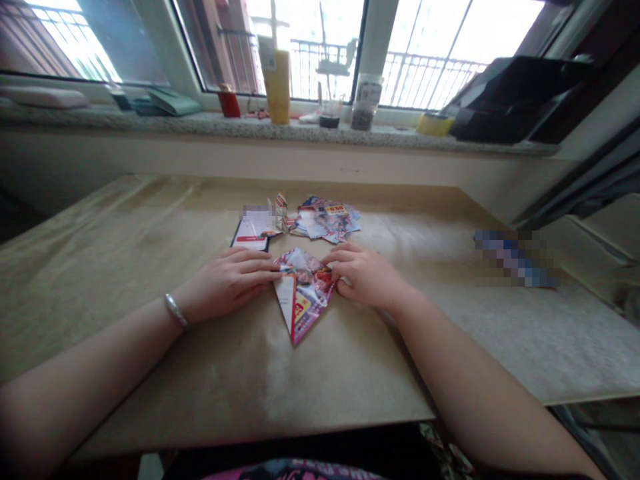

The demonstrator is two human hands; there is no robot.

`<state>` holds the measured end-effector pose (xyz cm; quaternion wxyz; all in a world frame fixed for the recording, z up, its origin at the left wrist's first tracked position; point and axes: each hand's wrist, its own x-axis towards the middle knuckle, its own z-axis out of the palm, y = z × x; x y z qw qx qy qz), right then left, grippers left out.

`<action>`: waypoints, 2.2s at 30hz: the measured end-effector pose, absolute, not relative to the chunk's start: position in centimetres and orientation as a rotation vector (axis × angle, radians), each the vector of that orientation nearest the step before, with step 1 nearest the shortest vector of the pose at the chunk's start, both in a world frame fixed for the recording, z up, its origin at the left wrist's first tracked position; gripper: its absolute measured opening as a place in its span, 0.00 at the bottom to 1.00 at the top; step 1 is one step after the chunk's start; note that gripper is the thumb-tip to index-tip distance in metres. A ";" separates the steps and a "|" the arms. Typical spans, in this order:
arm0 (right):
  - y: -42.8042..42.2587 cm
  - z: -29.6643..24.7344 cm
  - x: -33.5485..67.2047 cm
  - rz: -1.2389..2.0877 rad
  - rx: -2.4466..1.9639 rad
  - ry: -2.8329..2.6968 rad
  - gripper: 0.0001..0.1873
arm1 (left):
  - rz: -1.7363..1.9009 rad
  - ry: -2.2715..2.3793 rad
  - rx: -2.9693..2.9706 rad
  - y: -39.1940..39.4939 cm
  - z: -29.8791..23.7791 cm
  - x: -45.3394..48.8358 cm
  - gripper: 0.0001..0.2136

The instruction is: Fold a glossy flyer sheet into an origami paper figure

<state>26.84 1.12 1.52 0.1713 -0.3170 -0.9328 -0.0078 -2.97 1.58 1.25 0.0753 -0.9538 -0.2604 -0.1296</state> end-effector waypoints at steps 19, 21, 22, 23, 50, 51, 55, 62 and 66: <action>-0.4 1.5 24.5 0.038 -0.848 -2.653 0.08 | -0.320 -0.550 -3.100 0.6 1.6 -1.9 0.14; -0.3 1.3 24.4 0.158 -0.770 -2.642 0.05 | -0.317 -0.583 -3.073 0.8 1.6 -2.0 0.13; -0.3 1.3 24.3 0.208 -0.756 -2.633 0.04 | -0.320 -0.598 -3.057 0.8 1.7 -2.0 0.13; -0.3 1.2 24.2 0.252 -0.756 -2.625 0.04 | -0.325 -0.611 -3.042 0.9 1.7 -2.0 0.13; 0.2 0.6 24.5 0.431 -1.308 -2.334 0.09 | -0.292 -0.631 -2.832 1.0 0.3 -1.4 0.13; 0.3 0.6 24.5 0.436 -1.316 -2.317 0.10 | -0.292 -0.638 -2.836 1.0 0.2 -1.4 0.13; 0.4 0.7 24.6 0.396 -1.407 -2.291 0.11 | -0.307 -0.730 -2.854 0.9 0.0 -1.3 0.16; 0.6 0.6 24.1 0.333 -1.573 -2.336 0.11 | -0.217 -0.777 -2.870 0.7 0.3 -1.3 0.18; 0.7 0.2 24.0 0.325 -1.615 -2.347 0.10 | -0.230 -0.711 -2.881 0.7 0.7 -1.3 0.20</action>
